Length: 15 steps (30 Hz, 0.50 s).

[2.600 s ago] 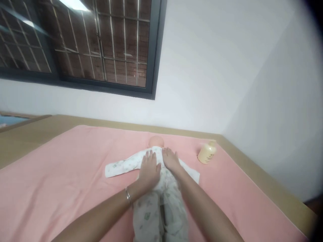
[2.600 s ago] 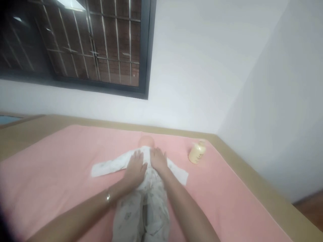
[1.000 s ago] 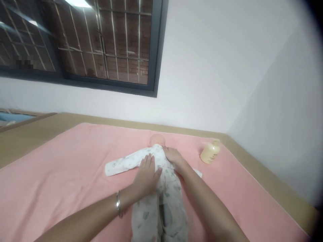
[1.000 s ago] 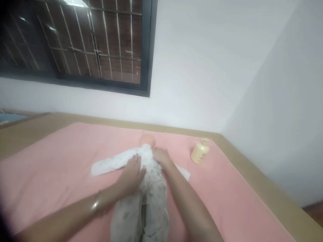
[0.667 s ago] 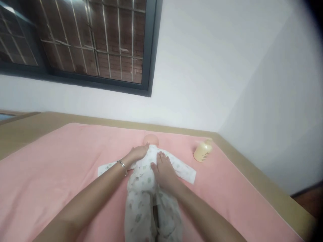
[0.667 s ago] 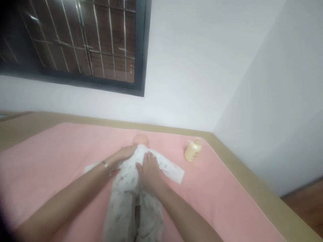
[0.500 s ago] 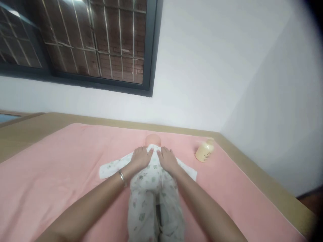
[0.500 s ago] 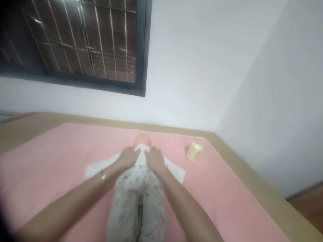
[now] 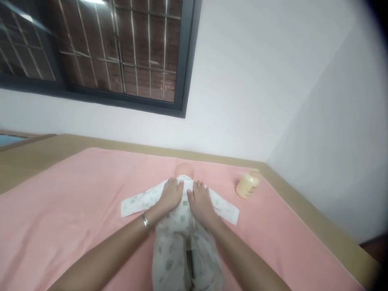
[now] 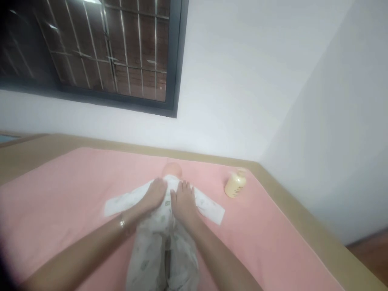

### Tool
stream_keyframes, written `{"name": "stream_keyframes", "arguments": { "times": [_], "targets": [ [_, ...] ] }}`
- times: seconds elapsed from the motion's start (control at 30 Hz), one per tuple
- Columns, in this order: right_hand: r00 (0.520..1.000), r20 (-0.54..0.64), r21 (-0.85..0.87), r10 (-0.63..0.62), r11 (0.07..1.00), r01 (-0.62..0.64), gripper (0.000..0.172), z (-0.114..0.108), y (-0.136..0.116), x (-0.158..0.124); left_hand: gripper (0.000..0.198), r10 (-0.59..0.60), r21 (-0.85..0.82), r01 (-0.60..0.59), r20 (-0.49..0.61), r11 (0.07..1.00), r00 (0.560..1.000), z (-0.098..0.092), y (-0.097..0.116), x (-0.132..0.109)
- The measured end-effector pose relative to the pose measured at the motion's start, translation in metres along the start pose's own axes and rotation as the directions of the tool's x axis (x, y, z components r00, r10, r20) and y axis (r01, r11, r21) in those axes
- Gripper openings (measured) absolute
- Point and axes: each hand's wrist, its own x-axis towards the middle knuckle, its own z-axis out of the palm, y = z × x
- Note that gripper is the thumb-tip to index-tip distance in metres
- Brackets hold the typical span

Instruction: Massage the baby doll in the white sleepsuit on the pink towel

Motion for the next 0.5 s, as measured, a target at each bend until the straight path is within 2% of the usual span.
{"name": "stream_keyframes", "arguments": {
  "times": [0.1,0.2,0.37,0.5],
  "targets": [
    [0.999,0.003,-0.012,0.044,0.999,-0.044,0.062,-0.006,0.0,0.016,0.066,-0.159,0.049,0.155,0.08,0.987,0.984,-0.008,0.008,0.022],
    [0.99,0.058,-0.023,0.128,0.992,-0.127,0.065,-0.013,0.001,0.041,0.073,-0.262,0.071,0.256,0.101,0.964,0.96,-0.006,0.006,0.033],
    [0.943,0.258,0.062,0.211,0.97,-0.234,0.063,-0.019,0.009,0.068,0.086,-0.299,0.045,0.296,0.184,0.954,0.936,-0.004,-0.001,0.04],
    [0.936,0.263,0.108,0.235,0.957,-0.271,0.063,-0.015,0.015,0.072,0.088,-0.328,0.012,0.333,0.205,0.943,0.922,-0.006,-0.002,0.04]
  ]
}}
